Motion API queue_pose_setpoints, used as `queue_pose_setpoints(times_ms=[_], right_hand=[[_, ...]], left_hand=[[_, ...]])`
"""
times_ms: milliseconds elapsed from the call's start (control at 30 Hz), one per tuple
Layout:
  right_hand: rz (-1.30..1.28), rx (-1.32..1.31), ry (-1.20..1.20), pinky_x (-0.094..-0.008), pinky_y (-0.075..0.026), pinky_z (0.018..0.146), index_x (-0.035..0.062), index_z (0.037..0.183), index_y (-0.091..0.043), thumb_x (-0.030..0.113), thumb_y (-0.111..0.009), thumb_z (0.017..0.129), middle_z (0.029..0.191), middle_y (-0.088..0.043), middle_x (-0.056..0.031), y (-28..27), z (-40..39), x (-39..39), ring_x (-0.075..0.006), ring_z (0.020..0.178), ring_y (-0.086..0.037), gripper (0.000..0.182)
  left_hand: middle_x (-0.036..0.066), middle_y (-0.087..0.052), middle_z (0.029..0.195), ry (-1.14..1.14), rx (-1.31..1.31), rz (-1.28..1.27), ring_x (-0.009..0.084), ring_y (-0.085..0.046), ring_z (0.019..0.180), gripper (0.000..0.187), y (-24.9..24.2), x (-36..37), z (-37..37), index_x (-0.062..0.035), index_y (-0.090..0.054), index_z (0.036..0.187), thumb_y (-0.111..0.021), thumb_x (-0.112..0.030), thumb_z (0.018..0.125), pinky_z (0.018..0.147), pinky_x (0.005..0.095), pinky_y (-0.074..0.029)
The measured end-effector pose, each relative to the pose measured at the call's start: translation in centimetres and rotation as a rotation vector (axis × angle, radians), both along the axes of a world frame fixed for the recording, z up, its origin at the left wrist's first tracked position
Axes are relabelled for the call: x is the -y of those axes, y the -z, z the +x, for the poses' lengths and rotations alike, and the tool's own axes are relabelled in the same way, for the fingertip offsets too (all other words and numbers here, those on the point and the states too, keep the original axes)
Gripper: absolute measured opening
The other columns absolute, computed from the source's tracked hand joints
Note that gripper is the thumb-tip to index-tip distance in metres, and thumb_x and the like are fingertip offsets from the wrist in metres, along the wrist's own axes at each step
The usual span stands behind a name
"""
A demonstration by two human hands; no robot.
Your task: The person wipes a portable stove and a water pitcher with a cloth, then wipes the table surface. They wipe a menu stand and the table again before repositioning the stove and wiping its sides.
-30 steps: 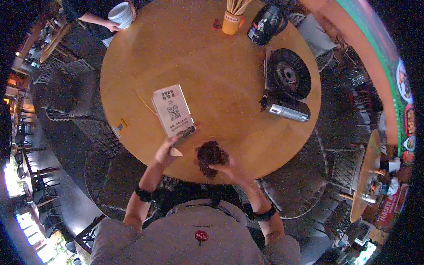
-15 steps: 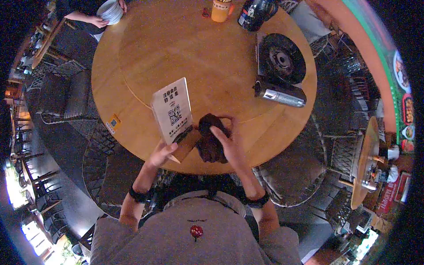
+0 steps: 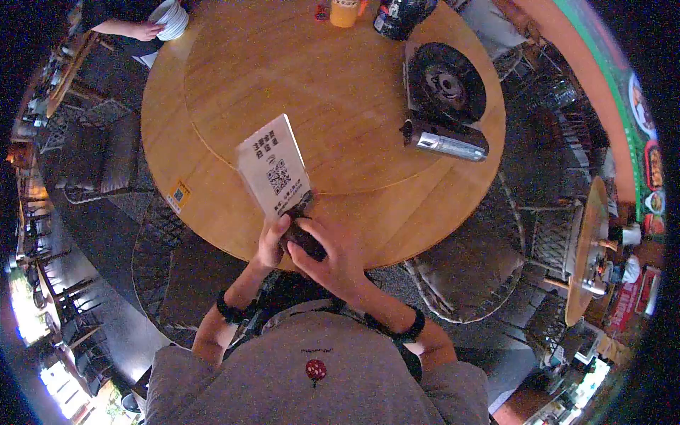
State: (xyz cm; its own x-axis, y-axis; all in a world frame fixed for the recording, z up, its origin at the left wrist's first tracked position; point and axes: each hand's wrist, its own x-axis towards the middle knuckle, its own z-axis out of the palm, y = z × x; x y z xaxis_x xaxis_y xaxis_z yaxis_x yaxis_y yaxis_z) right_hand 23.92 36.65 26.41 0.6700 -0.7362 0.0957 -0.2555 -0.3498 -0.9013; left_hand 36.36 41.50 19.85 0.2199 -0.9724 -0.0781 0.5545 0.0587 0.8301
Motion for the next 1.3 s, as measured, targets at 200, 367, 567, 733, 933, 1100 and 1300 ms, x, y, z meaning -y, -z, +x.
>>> queue_pose_setpoints(times_ms=[200, 367, 567, 733, 933, 1100, 1300], right_hand=[[-0.179, -0.035, -0.063, -0.0353, -0.046, 0.059, 0.0027, 0.096, -0.057, 0.018, -0.064, 0.071, 0.084, -0.059, -0.0126, 0.6, -1.0, 0.8, -0.0289, 0.068, -0.058, 0.031], [-0.377, -0.124, 0.004, -0.0346, -0.046, 0.056, 0.0044, 0.096, -0.058, 0.017, -0.064, 0.07, 0.082, -0.059, -0.0095, 1.4, -2.2, 3.8, -0.0253, 0.065, -0.058, 0.03], [-0.278, -0.101, 0.04, -0.0335, -0.046, 0.055, 0.0056, 0.094, -0.059, 0.016, -0.062, 0.073, 0.08, -0.06, -0.0111, 1.3, -1.3, 3.5, -0.0265, 0.063, -0.059, 0.024], [0.067, -0.057, -0.125, -0.0306, -0.048, 0.059, 0.0031, 0.097, -0.058, 0.018, -0.061, 0.076, 0.079, -0.062, -0.01, 1.7, -0.9, 1.0, -0.0216, 0.063, -0.06, 0.026], [1.118, 0.186, 0.085, -0.0289, -0.048, 0.073, 0.0007, 0.109, -0.053, 0.02, -0.058, 0.079, 0.097, -0.059, -0.0117, 2.2, -4.0, 2.3, -0.0175, 0.083, -0.059, 0.035], [1.586, 0.698, 0.149, -0.0391, -0.049, 0.076, 0.001, 0.123, -0.035, 0.025, -0.055, 0.081, 0.103, -0.056, -0.0139, 0.4, -5.8, 5.1, -0.0289, 0.088, -0.058, 0.052], [-0.334, -0.171, -0.234, -0.0353, -0.049, 0.065, 0.0148, 0.107, -0.053, 0.027, -0.061, 0.075, 0.103, -0.049, -0.0144, -1.7, -3.3, 5.0, -0.028, 0.082, -0.056, 0.035]], left_hand=[[0.016, -0.038, 0.127, 0.052, 0.001, -0.007, 0.0253, -0.034, 0.12, 0.072, -1.6, -0.1, 0.0, 0.0049, -0.027, 0.127, -0.058, -0.033, 0.074, 0.101, 0.0363, -0.023], [0.018, -0.03, 0.131, 0.123, 0.034, 0.105, 0.0257, -0.027, 0.123, 0.084, -1.8, -2.1, 0.3, 0.0048, -0.018, 0.13, -0.064, -0.031, 0.069, 0.101, 0.0372, -0.022], [0.016, -0.037, 0.127, 0.034, 0.045, 0.125, 0.0248, -0.035, 0.118, 0.075, -2.2, -1.0, 0.3, 0.0042, -0.025, 0.128, -0.059, -0.034, 0.073, 0.1, 0.0361, -0.026], [0.014, -0.042, 0.125, 0.133, -0.01, 0.08, 0.0239, -0.039, 0.116, 0.072, 2.2, 0.2, 0.5, 0.0014, -0.028, 0.128, -0.049, -0.047, 0.08, 0.097, 0.0357, -0.03], [0.015, -0.039, 0.128, 0.381, -0.396, 0.163, 0.0276, -0.04, 0.117, 0.08, 1.8, 0.0, 2.3, -0.0026, -0.024, 0.131, -0.03, -0.064, 0.08, 0.096, 0.0423, -0.034], [0.023, -0.036, 0.127, 0.443, -0.553, 0.009, 0.0373, -0.04, 0.114, 0.087, -1.3, 0.3, 2.0, -0.0048, -0.019, 0.133, -0.028, -0.07, 0.076, 0.096, 0.0463, -0.034], [0.015, -0.037, 0.129, 0.5, -0.473, 0.187, 0.0276, -0.04, 0.116, 0.083, -1.4, 0.7, 1.0, -0.0054, -0.02, 0.133, -0.021, -0.068, 0.078, 0.097, 0.0395, -0.035]])
